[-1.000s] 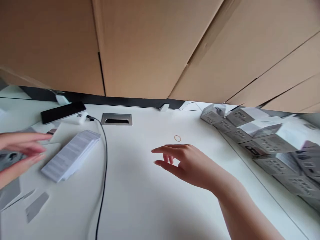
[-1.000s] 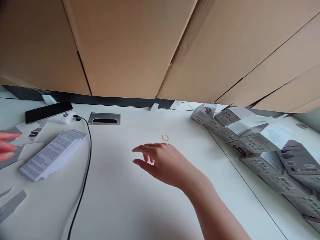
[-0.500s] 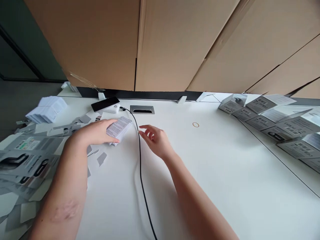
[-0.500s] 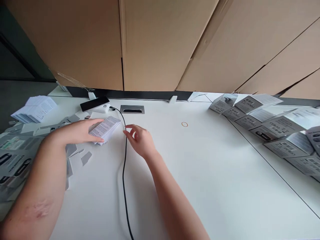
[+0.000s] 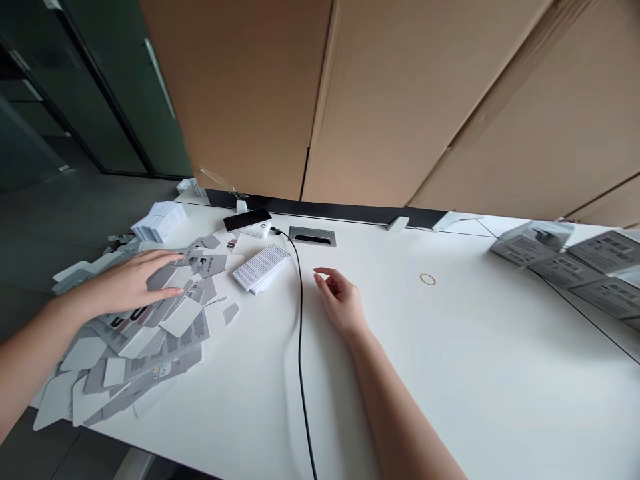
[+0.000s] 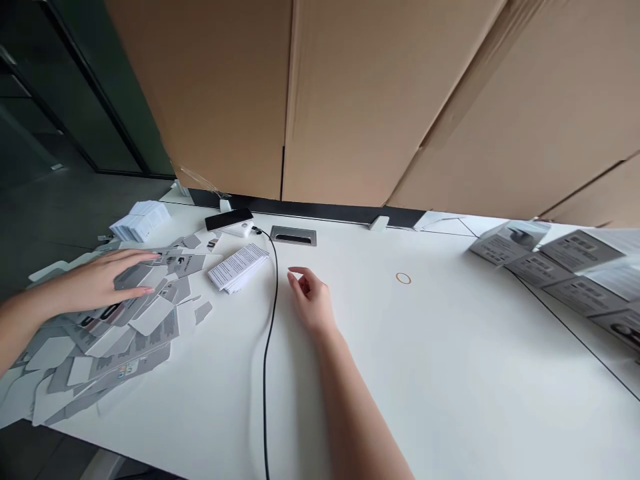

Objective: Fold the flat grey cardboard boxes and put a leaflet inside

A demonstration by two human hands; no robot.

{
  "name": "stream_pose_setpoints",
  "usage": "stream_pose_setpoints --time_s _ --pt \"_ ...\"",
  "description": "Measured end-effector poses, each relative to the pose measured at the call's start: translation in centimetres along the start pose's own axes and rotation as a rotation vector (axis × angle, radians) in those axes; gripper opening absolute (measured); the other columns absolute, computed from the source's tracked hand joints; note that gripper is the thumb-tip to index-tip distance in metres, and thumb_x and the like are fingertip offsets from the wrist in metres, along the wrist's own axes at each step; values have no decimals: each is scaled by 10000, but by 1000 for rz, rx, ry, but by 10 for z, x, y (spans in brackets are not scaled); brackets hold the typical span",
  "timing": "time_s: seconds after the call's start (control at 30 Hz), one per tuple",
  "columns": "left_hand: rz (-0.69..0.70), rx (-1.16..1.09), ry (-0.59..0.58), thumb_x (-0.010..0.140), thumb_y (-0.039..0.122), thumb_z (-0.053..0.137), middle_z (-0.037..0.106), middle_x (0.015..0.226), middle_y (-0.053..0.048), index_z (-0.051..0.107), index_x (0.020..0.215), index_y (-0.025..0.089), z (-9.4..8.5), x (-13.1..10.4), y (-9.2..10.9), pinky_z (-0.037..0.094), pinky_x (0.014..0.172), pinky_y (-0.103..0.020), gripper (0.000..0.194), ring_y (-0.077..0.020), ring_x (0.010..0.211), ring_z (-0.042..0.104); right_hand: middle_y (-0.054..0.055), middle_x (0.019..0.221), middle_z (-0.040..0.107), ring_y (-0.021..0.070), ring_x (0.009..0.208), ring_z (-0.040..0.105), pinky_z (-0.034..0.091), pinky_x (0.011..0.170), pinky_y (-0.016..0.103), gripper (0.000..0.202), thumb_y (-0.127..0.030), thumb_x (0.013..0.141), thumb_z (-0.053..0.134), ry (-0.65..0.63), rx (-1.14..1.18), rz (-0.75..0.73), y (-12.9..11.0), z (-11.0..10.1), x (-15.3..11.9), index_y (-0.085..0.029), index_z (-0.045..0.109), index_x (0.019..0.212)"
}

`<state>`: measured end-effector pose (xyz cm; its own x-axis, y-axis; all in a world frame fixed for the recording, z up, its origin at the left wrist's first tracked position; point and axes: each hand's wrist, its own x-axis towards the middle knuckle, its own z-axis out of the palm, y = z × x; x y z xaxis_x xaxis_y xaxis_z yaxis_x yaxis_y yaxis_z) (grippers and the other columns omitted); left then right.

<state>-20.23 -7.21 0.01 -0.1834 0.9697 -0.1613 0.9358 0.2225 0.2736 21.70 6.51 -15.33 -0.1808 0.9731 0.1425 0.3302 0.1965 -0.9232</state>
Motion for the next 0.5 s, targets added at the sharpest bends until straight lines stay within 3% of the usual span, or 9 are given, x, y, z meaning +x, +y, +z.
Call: stream_pose_setpoints --time_s 0.13,0.3,0.4,0.5 --pt "53 -111 -9 1080 761 606 683 1785 -41 773 1537 318 8 -3 -13 456 1396 -426 658 -323 1698 594 -48 681 462 210 625 448 425 618 364 678 -880 1033 682 -2 6 -3 2 0 1 -261 873 1232" --pt "136 -173 -29 1100 696 627 791 1474 -41 848 1212 254 13 26 -24 471 1357 -361 507 -264 1491 695 -45 690 469 211 645 466 445 641 368 714 -899 1018 682 6 3 8 5 1 1 -252 879 1247" --pt "170 -191 -78 1092 612 741 800 1352 -70 829 1117 211 9 46 -40 525 1312 -466 411 -279 1345 742 -45 695 477 206 649 466 446 646 364 726 -899 1020 679 7 0 19 5 2 0 -244 877 1264" --pt "184 -196 -113 1076 516 851 793 1442 -123 820 1216 178 -3 55 -62 519 1311 -618 367 -344 1387 730 -45 694 479 198 648 458 438 641 357 735 -900 1019 679 3 0 27 6 1 0 -235 879 1263"
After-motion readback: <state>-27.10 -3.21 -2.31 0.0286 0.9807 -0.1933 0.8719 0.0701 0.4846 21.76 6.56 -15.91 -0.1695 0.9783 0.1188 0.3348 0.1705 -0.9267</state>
